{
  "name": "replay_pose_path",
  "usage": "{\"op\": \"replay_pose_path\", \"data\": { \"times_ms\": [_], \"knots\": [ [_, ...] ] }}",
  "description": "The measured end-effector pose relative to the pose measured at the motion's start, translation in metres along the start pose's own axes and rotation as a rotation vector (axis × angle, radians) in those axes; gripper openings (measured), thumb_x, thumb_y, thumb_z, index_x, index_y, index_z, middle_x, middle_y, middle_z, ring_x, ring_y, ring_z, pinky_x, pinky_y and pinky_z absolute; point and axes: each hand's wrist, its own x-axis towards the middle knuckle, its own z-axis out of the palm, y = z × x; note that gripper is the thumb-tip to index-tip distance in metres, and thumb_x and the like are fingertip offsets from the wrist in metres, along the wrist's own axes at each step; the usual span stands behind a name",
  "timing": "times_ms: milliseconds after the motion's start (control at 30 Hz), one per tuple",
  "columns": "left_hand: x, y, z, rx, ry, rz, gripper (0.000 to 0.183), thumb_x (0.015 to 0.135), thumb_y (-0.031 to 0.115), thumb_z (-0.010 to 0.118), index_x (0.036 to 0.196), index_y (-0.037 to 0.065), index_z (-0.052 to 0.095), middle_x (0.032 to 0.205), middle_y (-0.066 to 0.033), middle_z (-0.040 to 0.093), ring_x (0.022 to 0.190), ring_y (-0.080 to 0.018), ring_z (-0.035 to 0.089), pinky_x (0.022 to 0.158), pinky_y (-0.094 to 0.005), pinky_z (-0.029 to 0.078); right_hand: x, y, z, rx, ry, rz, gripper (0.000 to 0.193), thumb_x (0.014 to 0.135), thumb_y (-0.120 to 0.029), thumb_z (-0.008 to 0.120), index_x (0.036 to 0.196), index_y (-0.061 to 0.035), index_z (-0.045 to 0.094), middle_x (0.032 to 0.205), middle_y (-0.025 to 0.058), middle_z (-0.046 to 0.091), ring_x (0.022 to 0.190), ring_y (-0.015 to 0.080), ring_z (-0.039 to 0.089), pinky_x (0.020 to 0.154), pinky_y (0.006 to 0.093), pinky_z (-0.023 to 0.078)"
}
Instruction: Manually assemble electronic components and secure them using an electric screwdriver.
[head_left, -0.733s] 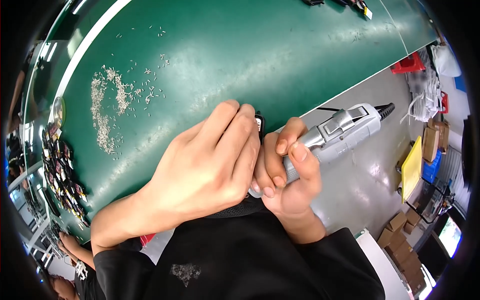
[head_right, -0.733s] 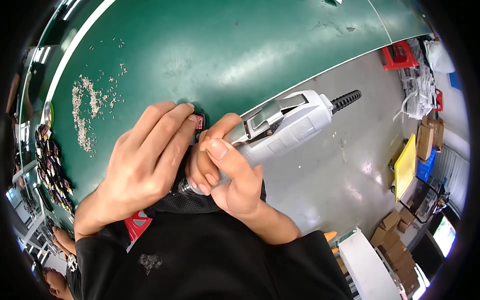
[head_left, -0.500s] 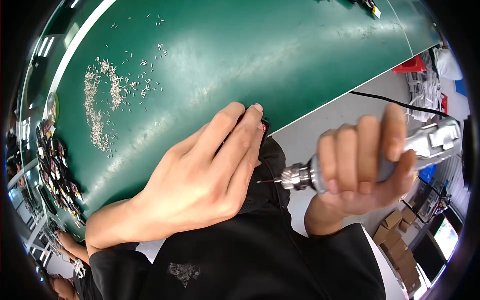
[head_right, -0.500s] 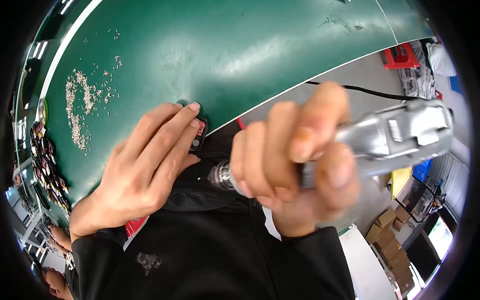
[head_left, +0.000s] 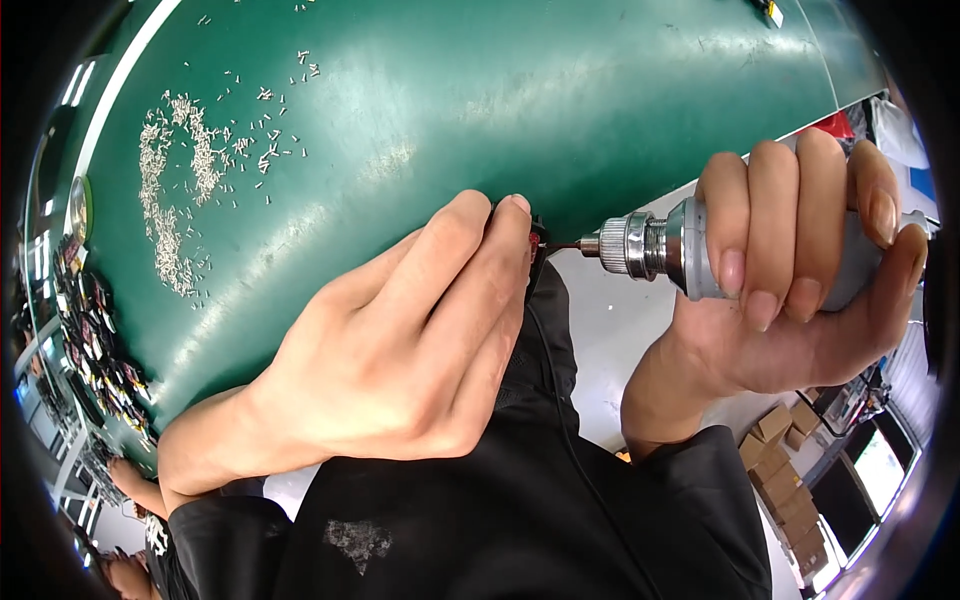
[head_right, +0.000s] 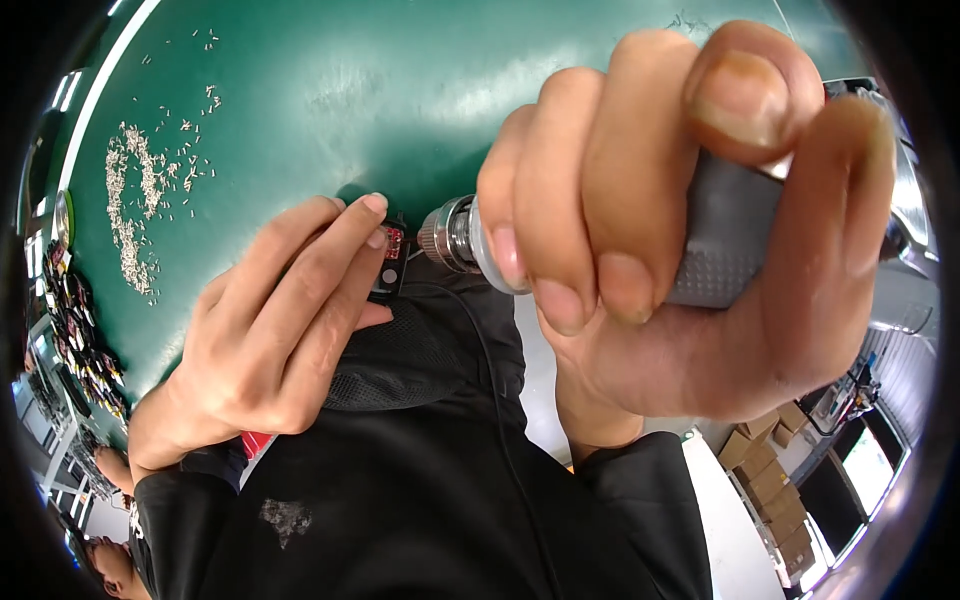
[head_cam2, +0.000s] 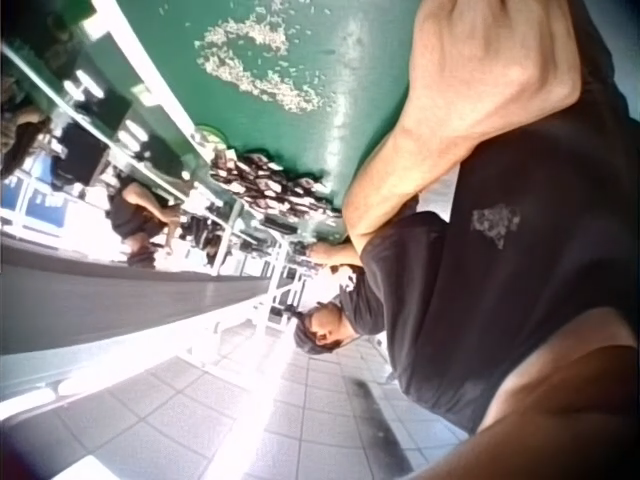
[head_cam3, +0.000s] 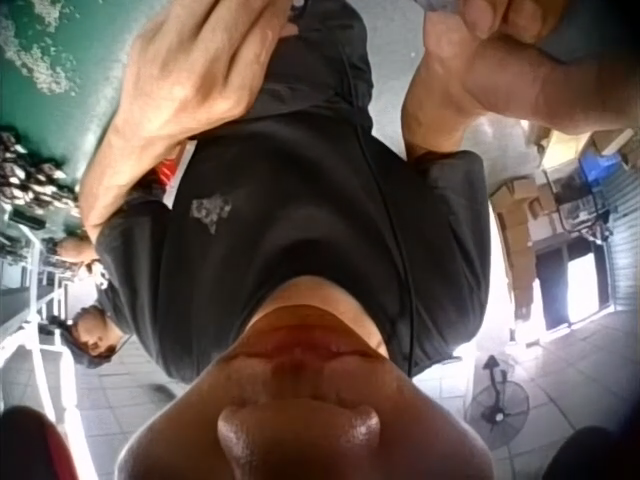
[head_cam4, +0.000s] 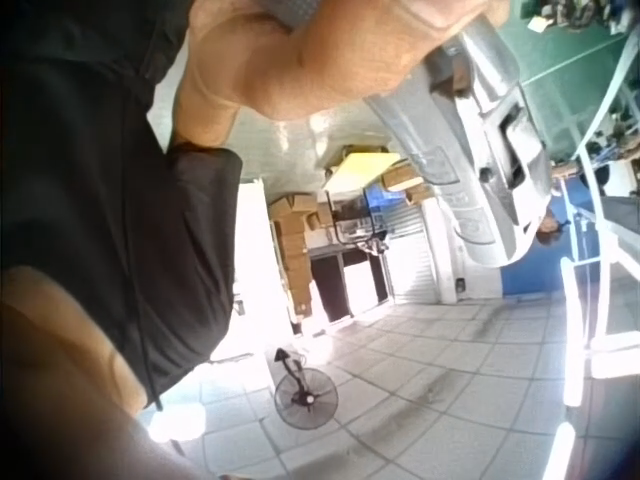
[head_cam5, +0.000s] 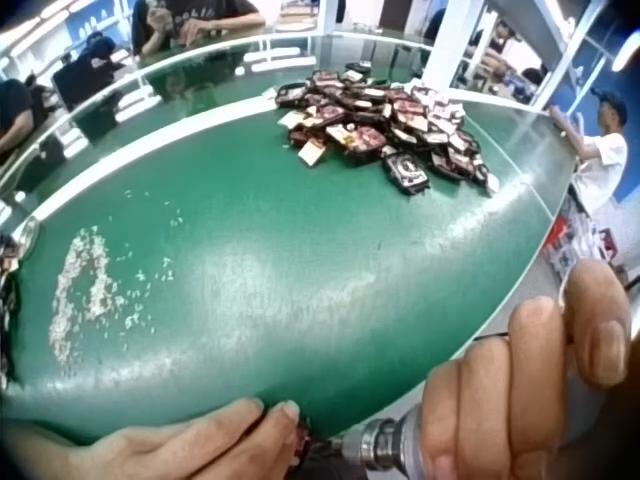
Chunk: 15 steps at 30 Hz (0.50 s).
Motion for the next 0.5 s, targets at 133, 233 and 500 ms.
{"op": "replay_pose_path", "data": {
  "times_ms": [133, 233, 500],
  "knots": [
    [-0.0011, -0.0015, 0.0008, 0.018, -0.001, 0.035, 0.036, 0.056, 0.005, 0.069, 0.086, -0.015, 0.063, 0.094, -0.0229, 0.063, 0.079, -0.0307, 0.062, 0.054, -0.0314, 0.053, -0.0001, 0.0020, -0.0018, -0.032, -0.038, 0.014, 0.024, 0.094, -0.026, 0.047, 0.092, -0.0042, 0.057, 0.056, 0.0003, 0.044, 0.044, 0.0113, 0.043, 0.051, 0.0283, 0.042],
    [-0.0008, 0.0000, 0.0039, -0.002, 0.029, 0.023, 0.036, 0.057, 0.005, 0.069, 0.086, -0.015, 0.063, 0.094, -0.0225, 0.063, 0.079, -0.0308, 0.062, 0.054, -0.0315, 0.053, -0.0009, 0.0019, -0.0011, -0.059, -0.043, 0.029, 0.024, 0.095, -0.027, 0.045, 0.092, -0.0057, 0.056, 0.056, -0.0003, 0.044, 0.045, 0.0106, 0.043, 0.052, 0.0278, 0.042],
    [-0.0001, 0.0059, 0.0083, -0.095, 0.067, -0.056, 0.039, 0.057, 0.006, 0.070, 0.088, -0.015, 0.062, 0.098, -0.0229, 0.061, 0.084, -0.0315, 0.060, 0.056, -0.0336, 0.053, 0.0082, 0.0095, 0.0051, -0.122, -0.245, 0.058, 0.028, 0.099, -0.040, 0.040, 0.093, -0.0139, 0.048, 0.058, -0.0046, 0.041, 0.045, 0.0067, 0.040, 0.053, 0.0243, 0.040]
  ]
}}
